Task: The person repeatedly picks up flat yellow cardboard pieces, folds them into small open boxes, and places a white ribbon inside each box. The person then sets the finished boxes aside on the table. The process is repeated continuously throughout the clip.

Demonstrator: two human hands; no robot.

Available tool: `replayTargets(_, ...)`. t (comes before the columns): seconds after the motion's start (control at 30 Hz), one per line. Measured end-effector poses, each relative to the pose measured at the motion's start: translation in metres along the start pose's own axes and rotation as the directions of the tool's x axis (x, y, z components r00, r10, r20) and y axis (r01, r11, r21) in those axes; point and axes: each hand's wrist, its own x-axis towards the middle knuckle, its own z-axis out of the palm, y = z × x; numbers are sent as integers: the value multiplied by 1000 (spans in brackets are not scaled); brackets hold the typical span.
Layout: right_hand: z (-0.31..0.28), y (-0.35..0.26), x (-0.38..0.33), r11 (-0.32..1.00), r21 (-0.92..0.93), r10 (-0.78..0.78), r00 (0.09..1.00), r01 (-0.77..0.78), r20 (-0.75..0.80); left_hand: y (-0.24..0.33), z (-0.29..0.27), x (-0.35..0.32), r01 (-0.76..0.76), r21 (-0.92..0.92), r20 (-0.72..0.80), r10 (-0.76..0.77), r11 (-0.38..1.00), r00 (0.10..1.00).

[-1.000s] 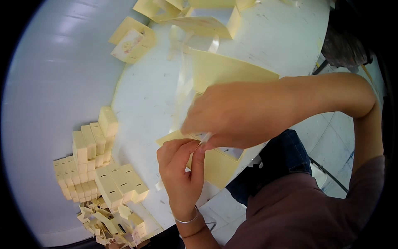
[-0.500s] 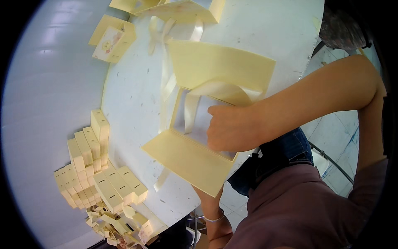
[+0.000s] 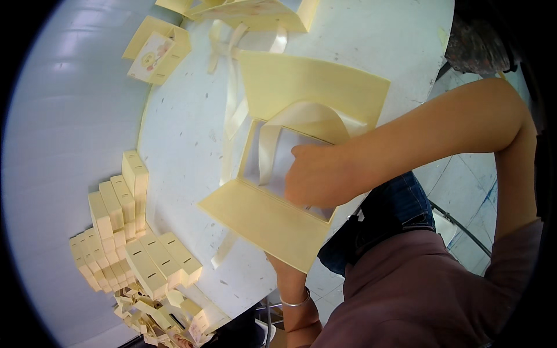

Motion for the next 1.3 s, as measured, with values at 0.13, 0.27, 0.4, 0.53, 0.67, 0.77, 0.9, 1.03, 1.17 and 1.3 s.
replayTargets(0.13,6,2,5,975,221,37,999,-32,-17,7,6,11,-74,-12,11,74,997,997)
replayTargets(0.27,-15,-16,-3,980,-198,-49,988,19,-148,0,-17,15,-84,36,-89,87,996,992)
replayTargets(0.4,-17,-49,-48,917,-375,-378,591,134,-713,-66,-78,-9,192,159,-238,-151,968,959)
replayTargets(0.53,34,-45,-60,970,-240,-133,728,-45,-673,-119,-95,-40,209,116,-284,-169,971,944)
replayTargets(0.67,64,-42,-47,954,-155,96,755,-255,-648,-127,-101,-51,311,42,-252,-291,949,923)
replayTargets(0.77,73,-36,-51,941,-135,140,720,-310,-679,-127,-98,-61,337,-35,-251,-334,941,908)
replayTargets(0.9,62,-16,-60,921,-156,133,666,-356,-734,-112,-89,-74,309,7,-206,-301,951,931)
replayTargets(1.03,54,8,-76,907,-177,130,653,-383,-746,-102,-72,-53,245,-55,-230,-251,968,940)
replayTargets(1.17,37,53,-62,872,-236,120,654,-429,-747,-78,-77,-13,364,-142,-185,-386,921,904)
replayTargets(1.3,8,132,-47,833,-284,93,627,-474,-774,-54,-73,32,176,-7,-309,-169,984,936)
